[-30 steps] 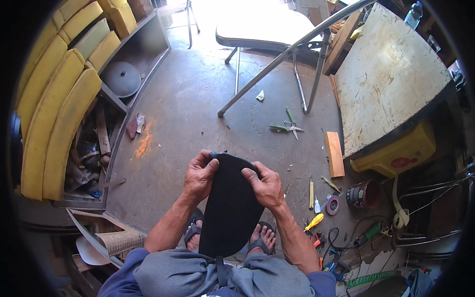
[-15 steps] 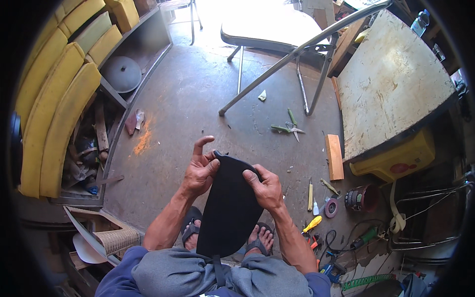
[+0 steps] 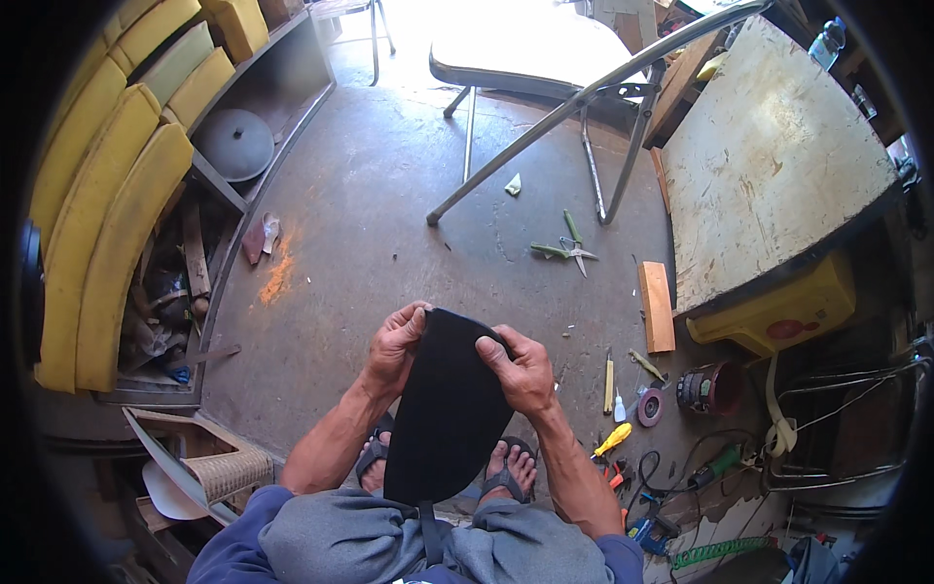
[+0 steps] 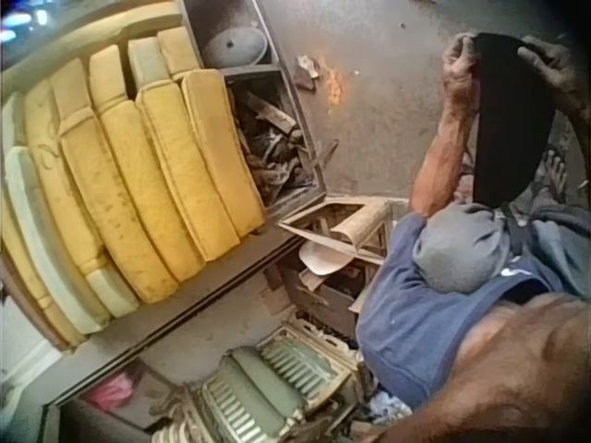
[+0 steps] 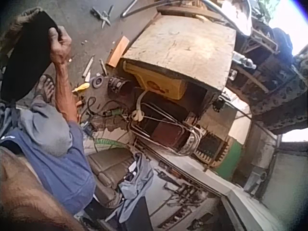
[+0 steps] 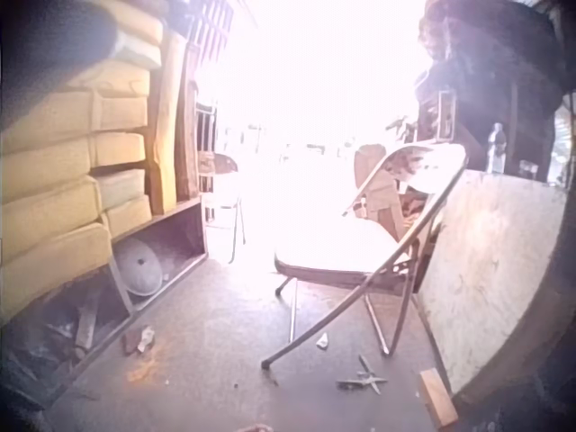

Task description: The person reupholsters a furniture part by stretching black fabric over a wooden base, applying adhesive with a small bottle, and securing the edges using a screwdriver.

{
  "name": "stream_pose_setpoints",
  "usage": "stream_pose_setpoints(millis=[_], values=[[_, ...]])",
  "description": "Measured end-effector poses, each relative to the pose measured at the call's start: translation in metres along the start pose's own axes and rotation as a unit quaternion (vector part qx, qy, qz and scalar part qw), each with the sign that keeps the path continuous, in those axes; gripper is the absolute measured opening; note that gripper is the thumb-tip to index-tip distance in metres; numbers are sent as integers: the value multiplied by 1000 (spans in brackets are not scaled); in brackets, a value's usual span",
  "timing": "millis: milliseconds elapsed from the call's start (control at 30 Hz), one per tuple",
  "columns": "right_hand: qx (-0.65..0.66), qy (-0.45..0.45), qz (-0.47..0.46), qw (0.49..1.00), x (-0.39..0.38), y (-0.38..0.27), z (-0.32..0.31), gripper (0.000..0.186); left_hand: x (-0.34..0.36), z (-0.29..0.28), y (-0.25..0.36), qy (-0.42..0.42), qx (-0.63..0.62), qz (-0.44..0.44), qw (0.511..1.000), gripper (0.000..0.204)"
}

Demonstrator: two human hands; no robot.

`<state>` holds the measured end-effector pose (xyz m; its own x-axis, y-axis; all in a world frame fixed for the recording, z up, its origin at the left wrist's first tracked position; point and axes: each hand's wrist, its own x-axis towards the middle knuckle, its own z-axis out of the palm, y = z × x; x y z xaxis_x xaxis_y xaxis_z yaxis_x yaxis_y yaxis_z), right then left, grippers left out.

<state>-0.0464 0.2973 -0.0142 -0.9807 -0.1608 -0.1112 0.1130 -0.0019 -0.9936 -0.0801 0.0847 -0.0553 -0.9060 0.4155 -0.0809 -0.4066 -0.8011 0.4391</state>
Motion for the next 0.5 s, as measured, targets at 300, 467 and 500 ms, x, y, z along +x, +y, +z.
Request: stream_pose_setpoints(millis=[300, 467, 500], values=[[5, -4, -15, 1000, 1, -6, 0, 31, 0, 20, 7, -32, -6, -82, 996, 20], [8, -3, -57, 998, 2, -6, 3, 31, -6, 35, 10, -52, 116, -67, 990, 23], [14, -2, -72, 997, 3, -6, 3, 32, -6, 41, 11, -70, 112, -56, 990, 24]])
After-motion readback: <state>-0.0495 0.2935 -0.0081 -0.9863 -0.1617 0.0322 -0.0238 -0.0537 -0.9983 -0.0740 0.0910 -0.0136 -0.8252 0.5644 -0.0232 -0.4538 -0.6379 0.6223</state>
